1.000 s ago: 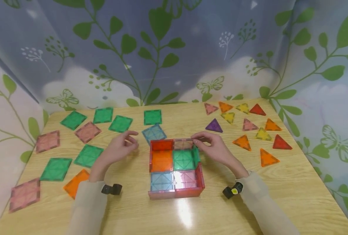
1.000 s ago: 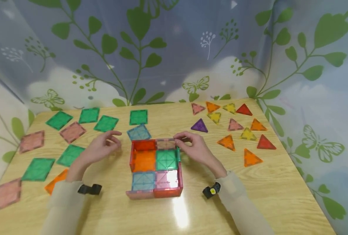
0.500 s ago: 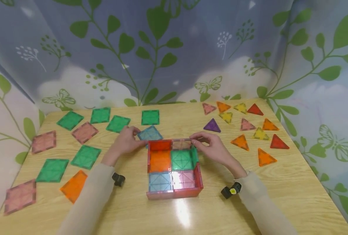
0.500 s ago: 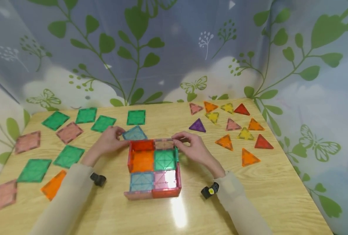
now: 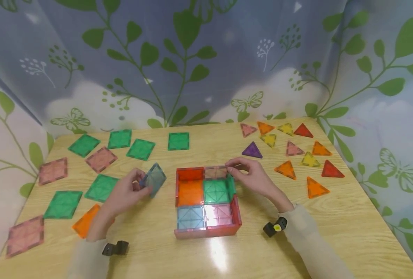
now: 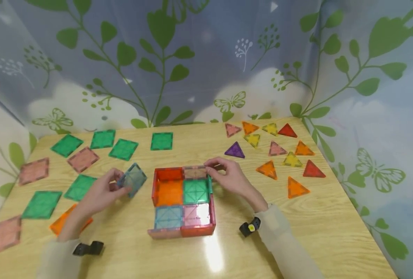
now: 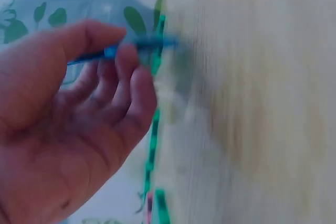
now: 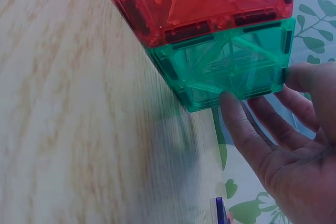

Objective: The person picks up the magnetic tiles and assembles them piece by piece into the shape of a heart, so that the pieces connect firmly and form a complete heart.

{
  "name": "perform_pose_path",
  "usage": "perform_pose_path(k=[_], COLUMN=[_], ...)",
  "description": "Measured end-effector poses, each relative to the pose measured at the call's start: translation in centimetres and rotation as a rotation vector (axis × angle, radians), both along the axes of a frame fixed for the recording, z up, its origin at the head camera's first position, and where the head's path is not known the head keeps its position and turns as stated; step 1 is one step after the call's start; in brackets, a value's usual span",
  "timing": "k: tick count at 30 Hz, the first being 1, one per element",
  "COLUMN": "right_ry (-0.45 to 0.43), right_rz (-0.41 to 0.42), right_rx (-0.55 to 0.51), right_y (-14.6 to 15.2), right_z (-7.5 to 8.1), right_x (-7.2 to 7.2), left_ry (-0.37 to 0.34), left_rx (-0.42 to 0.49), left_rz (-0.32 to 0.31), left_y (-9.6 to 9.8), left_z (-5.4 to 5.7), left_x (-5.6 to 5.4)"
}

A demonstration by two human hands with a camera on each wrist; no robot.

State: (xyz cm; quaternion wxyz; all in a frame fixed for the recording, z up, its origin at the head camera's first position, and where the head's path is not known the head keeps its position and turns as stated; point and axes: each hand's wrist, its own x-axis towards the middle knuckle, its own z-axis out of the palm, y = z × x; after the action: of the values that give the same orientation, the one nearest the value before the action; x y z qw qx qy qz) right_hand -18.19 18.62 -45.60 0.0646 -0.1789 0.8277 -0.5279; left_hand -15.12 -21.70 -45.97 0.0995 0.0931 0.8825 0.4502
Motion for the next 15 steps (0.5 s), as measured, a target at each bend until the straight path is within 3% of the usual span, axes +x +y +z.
perform_pose_path(k=[4, 9, 15], right_ry=[0.002, -0.001, 0.015], right_rz=[0.003, 0.002, 0.003], right_rx=[0.003, 0.015, 0.014], right_y=[0.0, -0.1, -0.2], right_z=[-0.1, 0.0, -0.1], right_x=[-0.1, -0.1, -0.1], left_ry=[-0.060, -0.149, -0.221], left_rx=[0.075, 0.130, 0.191], left_rz=[-0.149, -0.270, -0.293], left_y=[-1.3, -2.7, -2.0], left_z=[0.3, 0.3, 0.3], left_x=[2.7, 4.8, 5.8])
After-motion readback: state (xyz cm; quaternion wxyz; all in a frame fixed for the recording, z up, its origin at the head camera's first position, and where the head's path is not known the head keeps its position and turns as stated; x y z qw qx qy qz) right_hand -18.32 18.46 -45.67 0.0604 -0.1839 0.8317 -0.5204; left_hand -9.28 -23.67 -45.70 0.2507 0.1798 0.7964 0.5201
